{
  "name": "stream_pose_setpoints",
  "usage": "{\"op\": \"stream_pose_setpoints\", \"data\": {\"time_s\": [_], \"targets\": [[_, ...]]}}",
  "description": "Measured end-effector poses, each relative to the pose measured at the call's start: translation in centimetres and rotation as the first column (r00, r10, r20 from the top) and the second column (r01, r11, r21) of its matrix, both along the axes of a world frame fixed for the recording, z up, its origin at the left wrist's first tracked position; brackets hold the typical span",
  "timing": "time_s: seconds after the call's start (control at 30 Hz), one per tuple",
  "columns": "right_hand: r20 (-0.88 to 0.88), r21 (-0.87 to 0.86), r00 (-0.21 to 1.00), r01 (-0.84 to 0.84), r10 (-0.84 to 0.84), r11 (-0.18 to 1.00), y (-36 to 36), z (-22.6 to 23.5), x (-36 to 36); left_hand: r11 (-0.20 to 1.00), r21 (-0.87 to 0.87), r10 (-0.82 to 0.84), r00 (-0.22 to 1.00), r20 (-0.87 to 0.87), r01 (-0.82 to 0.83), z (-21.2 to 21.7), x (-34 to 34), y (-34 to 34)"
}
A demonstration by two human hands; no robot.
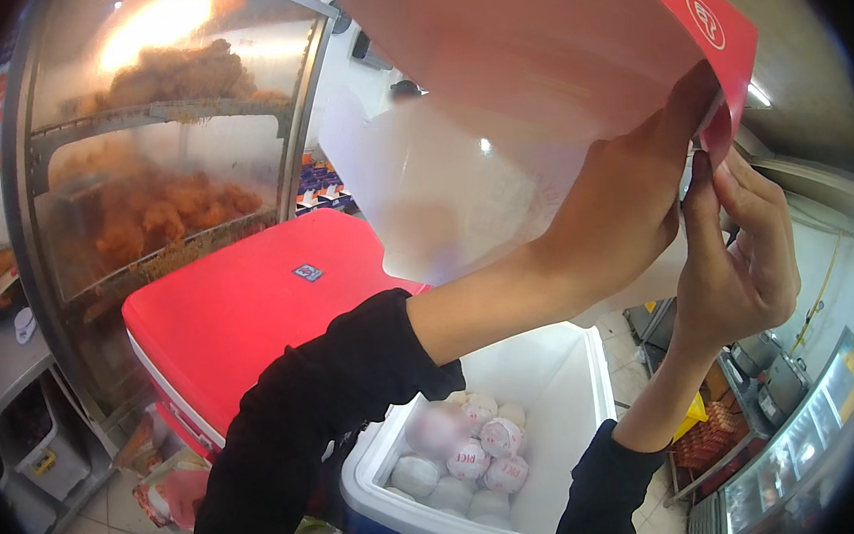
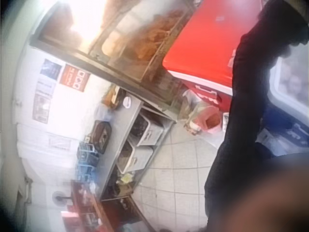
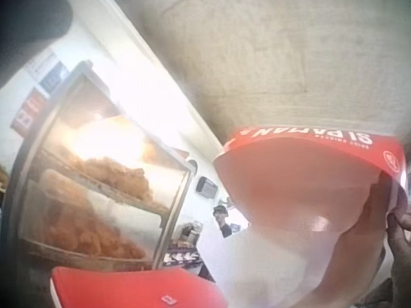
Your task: The person assembles red and white food containers by folding and snapping the flaps into place. They repeatedly pick up flat container pieces, fold them into box shapes, and stack the finished units on the counter. A coworker briefly hands over a small item, and the person continues assembling and stacking the containers.
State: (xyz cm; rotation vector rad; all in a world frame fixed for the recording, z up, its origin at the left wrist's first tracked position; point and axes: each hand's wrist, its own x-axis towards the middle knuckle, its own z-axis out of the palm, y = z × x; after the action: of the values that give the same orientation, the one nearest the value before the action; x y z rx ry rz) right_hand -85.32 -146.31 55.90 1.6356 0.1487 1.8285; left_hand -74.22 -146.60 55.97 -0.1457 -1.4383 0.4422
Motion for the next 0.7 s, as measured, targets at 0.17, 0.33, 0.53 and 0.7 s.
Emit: {"op": "stream_pose_setpoints", "data": {"time_s": [0.17, 0.33, 0.53, 0.7], "targets": [[0.025, 0.009, 0.999, 0.027, -0.027, 1.000, -0.4, 0.0, -0.2, 0.998, -0.041, 0.040, 0.998, -0.054, -0.043, -0.1, 0.2, 0.1], [0.010, 0.062, 0.996, -0.091, 0.090, 0.994, -0.6, -0.1, -0.6, 0.993, -0.056, 0.096, 0.992, -0.079, -0.101, 0.1, 0.1, -0.1], [-0.019, 0.119, 0.990, -0.134, 0.137, 0.984, 0.5, -0.2, -1.4, 0.936, -0.051, 0.324, 0.911, -0.255, -0.347, 0.4, -1.3, 0.0], [0.044, 0.112, 0.998, -0.046, 0.042, 0.993, 2.1, -0.4, -1.9, 0.948, -0.046, 0.289, 0.914, -0.285, -0.314, 0.1, -2.0, 1.0]]}}
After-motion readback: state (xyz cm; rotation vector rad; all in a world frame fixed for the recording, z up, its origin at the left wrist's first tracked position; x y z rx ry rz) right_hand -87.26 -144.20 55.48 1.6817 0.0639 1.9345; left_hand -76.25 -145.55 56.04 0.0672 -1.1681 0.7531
